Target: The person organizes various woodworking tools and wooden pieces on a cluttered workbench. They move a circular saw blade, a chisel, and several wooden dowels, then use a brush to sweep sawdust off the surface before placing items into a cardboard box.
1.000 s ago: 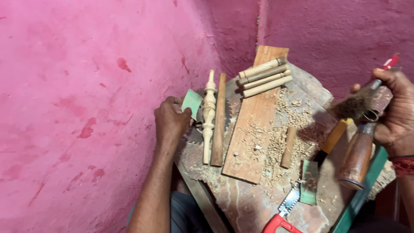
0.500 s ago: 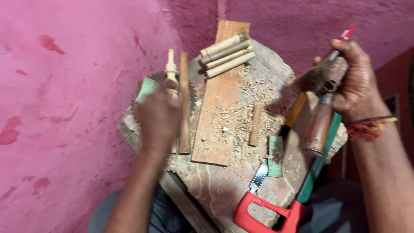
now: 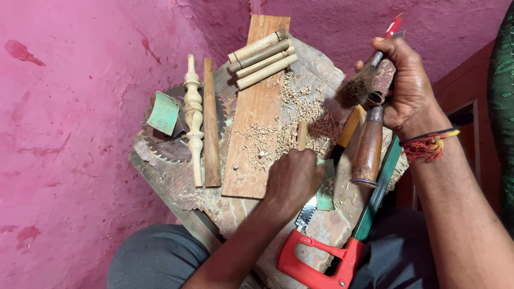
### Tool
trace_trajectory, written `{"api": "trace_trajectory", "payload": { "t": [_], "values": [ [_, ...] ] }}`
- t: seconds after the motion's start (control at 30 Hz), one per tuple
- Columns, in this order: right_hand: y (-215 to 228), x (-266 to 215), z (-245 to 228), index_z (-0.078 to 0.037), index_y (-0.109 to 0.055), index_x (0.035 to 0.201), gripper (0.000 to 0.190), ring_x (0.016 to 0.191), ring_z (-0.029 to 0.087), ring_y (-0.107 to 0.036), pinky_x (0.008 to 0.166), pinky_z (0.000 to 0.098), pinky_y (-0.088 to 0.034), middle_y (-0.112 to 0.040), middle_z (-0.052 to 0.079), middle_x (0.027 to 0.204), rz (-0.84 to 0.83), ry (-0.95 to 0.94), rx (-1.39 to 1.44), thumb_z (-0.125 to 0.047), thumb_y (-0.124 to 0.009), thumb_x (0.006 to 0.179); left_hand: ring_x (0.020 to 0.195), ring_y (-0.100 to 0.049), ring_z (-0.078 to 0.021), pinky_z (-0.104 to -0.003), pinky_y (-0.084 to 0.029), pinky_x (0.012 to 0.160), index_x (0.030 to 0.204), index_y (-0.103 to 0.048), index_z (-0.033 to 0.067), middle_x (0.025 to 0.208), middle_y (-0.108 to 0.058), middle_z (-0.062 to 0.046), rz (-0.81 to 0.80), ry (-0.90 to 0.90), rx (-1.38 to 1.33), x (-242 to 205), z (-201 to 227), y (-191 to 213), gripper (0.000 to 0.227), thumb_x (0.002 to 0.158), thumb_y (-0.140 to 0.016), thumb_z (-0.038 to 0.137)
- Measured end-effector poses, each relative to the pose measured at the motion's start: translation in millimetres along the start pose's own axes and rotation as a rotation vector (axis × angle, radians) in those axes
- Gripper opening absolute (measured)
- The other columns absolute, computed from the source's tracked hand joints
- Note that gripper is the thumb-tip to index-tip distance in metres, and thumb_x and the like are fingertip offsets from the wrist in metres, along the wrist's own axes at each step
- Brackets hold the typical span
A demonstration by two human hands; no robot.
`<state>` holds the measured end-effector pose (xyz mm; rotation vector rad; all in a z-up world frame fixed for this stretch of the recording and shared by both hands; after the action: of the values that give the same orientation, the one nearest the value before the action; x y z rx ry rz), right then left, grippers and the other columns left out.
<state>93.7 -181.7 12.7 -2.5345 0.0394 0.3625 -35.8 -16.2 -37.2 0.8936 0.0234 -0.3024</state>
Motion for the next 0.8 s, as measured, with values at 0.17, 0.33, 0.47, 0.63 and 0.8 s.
{"api": "trace_trajectory", "payload": {
  "t": [0.17, 0.33, 0.47, 0.63, 0.8],
  "values": [
    [3.3, -0.2, 0.0, -0.013, -0.058, 0.093, 0.022, 0.070, 0.015, -0.072, 0.065, 0.0318, -0.067, -0.068, 0.007, 0.081, 0.026, -0.024, -0.007, -0.023, -0.077, 0.093, 0.059, -0.076, -0.0231, -0.041, -0.064, 0.064, 0.077, -0.075, 0.0032, 0.069, -0.074, -0.014, 0.054, 0.130, -0.267, 12.7, -25.1, 12.4, 0.022, 0.088, -0.076, 0.023],
    [6.1, 0.3, 0.0, -0.014, -0.058, 0.096, 0.022, 0.068, 0.015, -0.070, 0.063, 0.0302, -0.065, -0.070, 0.008, 0.083, 0.020, -0.057, 0.055, -0.023, -0.078, 0.095, 0.060, -0.077, -0.0152, -0.034, -0.063, 0.059, 0.089, -0.072, 0.0079, 0.075, -0.079, -0.008, 0.189, 0.166, -0.456, 27.6, -45.8, 52.6, 0.016, 0.092, -0.070, 0.024],
    [9.2, 1.2, -1.6, -0.013, -0.060, 0.098, 0.020, 0.065, 0.016, -0.069, 0.062, 0.0301, -0.064, -0.070, 0.008, 0.083, 0.020, -0.063, 0.051, -0.024, -0.076, 0.095, 0.070, -0.077, -0.0143, -0.027, -0.065, 0.055, 0.094, -0.068, 0.0041, 0.085, -0.077, -0.011, 0.406, -0.224, -0.333, 24.4, -24.3, 78.2, 0.012, 0.098, -0.067, 0.015],
    [11.7, 2.1, -4.1, -0.015, -0.059, 0.097, 0.019, 0.065, 0.016, -0.070, 0.062, 0.0298, -0.064, -0.071, 0.009, 0.084, 0.046, -0.032, 0.009, -0.025, -0.075, 0.095, 0.062, -0.071, -0.0174, -0.029, -0.062, 0.052, 0.098, -0.063, 0.0042, 0.082, -0.071, -0.010, 0.392, -0.412, -0.061, 10.3, -7.3, 63.8, 0.005, 0.097, -0.065, 0.009],
    [11.6, 4.2, -3.1, -0.016, -0.059, 0.099, 0.019, 0.068, 0.016, -0.070, 0.064, 0.0312, -0.064, -0.071, 0.009, 0.087, 0.009, -0.023, 0.011, -0.024, -0.076, 0.097, 0.063, -0.068, -0.0191, -0.036, -0.061, 0.052, 0.099, -0.063, 0.0041, 0.085, -0.069, -0.011, 0.454, -0.408, -0.011, 2.4, -1.7, 76.3, 0.010, 0.090, -0.066, 0.008]
  ]
}}
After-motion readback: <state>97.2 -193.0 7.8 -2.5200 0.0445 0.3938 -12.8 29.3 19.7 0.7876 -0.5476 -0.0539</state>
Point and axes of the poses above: each hand's wrist, its own x-axis towards the middle knuckle, its own y-axis out of the back of the hand, z = x × y, the point moved 8 cm from there along x, towards the middle knuckle
